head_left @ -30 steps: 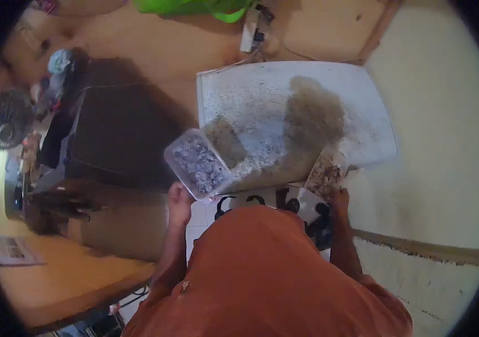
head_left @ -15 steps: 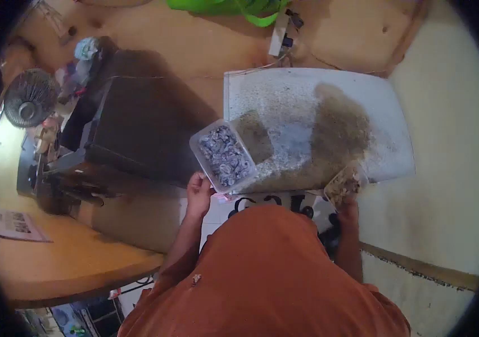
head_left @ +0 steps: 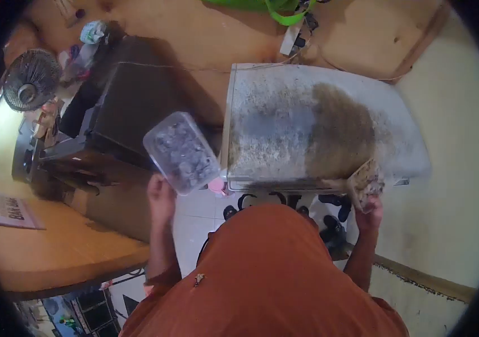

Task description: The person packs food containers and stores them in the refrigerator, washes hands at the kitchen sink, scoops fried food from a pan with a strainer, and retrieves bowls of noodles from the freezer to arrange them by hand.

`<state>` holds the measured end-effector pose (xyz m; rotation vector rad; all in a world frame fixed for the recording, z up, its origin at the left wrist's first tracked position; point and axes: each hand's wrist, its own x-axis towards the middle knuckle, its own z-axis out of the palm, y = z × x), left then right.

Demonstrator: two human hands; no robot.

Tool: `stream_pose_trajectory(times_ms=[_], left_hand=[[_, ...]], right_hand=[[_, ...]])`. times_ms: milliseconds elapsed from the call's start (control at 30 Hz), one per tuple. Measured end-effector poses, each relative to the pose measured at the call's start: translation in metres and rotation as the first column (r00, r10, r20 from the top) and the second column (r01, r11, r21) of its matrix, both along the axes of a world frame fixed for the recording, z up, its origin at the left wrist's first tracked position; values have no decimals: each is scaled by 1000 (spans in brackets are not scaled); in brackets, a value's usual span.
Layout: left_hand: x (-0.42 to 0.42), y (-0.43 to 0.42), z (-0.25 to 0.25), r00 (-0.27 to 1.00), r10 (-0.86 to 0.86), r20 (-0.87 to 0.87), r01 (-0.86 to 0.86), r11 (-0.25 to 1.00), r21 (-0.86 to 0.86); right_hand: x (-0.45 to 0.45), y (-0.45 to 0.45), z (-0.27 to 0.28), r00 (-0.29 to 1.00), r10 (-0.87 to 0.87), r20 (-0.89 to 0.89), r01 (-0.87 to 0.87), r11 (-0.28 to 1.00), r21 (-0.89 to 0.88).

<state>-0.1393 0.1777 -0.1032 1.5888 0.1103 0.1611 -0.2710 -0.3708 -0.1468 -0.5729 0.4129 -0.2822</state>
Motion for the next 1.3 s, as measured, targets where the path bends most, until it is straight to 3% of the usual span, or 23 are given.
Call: stream_pose_trajectory(times_ms=[67,167,233,300,333,467,533,633,733,800,933,1000,1033,1067,1100,1200,1300], left_hand=[[-10,11,-7,1000,3,-15,-2,995,97],[-27,2,13,1000,5,21,-7,998,70],[-32,-1,10,994,67,83,-63,997,-49],[-41,-5,0,994,76,83,-73,997,-35],[-29,13,14,993,93,78,-92,996,-21],[-31,33,11,989,146,-18,-147,985,-87],[-30,36,0,990,136,-40,-140,985,-104],[-28,31,-8,990,142,-5,-142,984,-112],[-31,43,-24,990,137,-32,-140,977,-158],[-29,43,-26,985,159,-60,-167,973,-158],[-28,40,-22,973,216,-79,-223,971,-82],[-30,37,-15,967,232,-102,-238,970,-52],[-32,40,-17,964,236,-122,-242,970,-34],[-34,41,-18,962,242,-130,-247,969,-25],[-36,42,-20,959,248,-137,-253,967,-15],[-47,45,-25,932,328,-156,-325,945,45],[-54,40,-14,913,328,-244,-319,945,75]], right_hand=[[-1,-18,12,1000,-10,-28,7,996,-93],[-4,-55,38,988,-9,-152,-19,983,-181],[16,-57,72,987,-116,-108,84,960,-267],[26,-76,92,997,-62,-48,45,955,-292],[54,-62,131,998,-53,-23,42,937,-348],[66,-94,169,999,33,-2,-30,885,-464],[61,-68,184,999,19,42,5,857,-516],[25,-83,160,992,43,-118,-107,783,-613],[17,-66,123,986,62,-154,-155,682,-715],[33,-23,114,945,245,-217,-325,785,-527],[72,-20,42,914,197,-354,-339,850,-403],[103,-12,23,880,324,-348,-421,871,-254],[112,-21,-12,879,330,-345,-425,870,-250],[125,-36,-55,875,219,-431,-478,256,-840],[138,-45,-77,913,85,-400,-284,-572,-770],[205,27,-44,911,-49,-409,-309,-738,-600],[268,51,-113,890,-31,-456,-318,-758,-569]])
